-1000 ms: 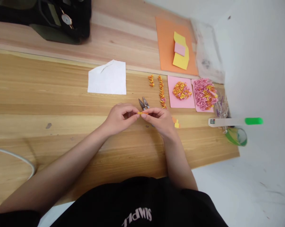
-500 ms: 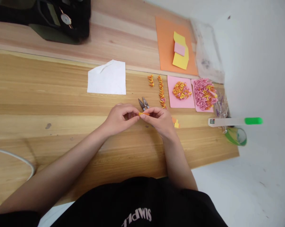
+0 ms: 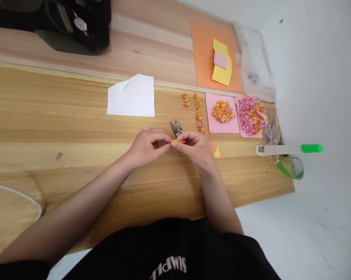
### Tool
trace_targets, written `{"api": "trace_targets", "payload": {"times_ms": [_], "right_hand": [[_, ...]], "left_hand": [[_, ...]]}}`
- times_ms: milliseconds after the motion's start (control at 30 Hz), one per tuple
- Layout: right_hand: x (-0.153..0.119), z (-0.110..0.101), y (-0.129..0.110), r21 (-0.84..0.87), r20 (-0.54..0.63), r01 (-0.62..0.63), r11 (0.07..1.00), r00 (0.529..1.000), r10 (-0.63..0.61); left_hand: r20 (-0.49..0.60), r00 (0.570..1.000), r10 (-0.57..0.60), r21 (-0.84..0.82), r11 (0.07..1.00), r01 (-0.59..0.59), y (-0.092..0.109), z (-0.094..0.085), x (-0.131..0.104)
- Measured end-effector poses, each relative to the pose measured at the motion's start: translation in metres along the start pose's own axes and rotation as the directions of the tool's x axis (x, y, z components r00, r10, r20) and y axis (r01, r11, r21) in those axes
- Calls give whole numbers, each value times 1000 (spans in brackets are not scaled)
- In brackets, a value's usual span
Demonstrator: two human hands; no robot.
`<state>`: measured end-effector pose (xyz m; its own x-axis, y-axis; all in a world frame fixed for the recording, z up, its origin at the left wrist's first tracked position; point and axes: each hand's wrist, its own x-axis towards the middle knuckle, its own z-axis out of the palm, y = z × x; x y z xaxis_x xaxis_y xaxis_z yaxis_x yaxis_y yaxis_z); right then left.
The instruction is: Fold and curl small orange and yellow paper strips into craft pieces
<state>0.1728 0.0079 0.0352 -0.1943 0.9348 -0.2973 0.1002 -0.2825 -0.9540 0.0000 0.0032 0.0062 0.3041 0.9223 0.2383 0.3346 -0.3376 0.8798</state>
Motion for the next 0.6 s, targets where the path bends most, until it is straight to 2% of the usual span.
{"api": "trace_targets", "payload": {"times_ms": [367, 500, 600], "right_hand": [[1, 2, -1, -6, 15, -1, 1000, 1000, 1], [1, 1, -2, 7, 66, -46, 999, 997, 45], [2, 1, -5, 25, 79, -38, 999, 996, 36]], "left_hand": [[-3, 996, -94, -96, 991, 93, 3, 1, 0], [-33, 975, -219, -211, 955, 207, 4, 2, 0], [-62, 941, -333, -320, 899, 298, 5, 2, 1]]}}
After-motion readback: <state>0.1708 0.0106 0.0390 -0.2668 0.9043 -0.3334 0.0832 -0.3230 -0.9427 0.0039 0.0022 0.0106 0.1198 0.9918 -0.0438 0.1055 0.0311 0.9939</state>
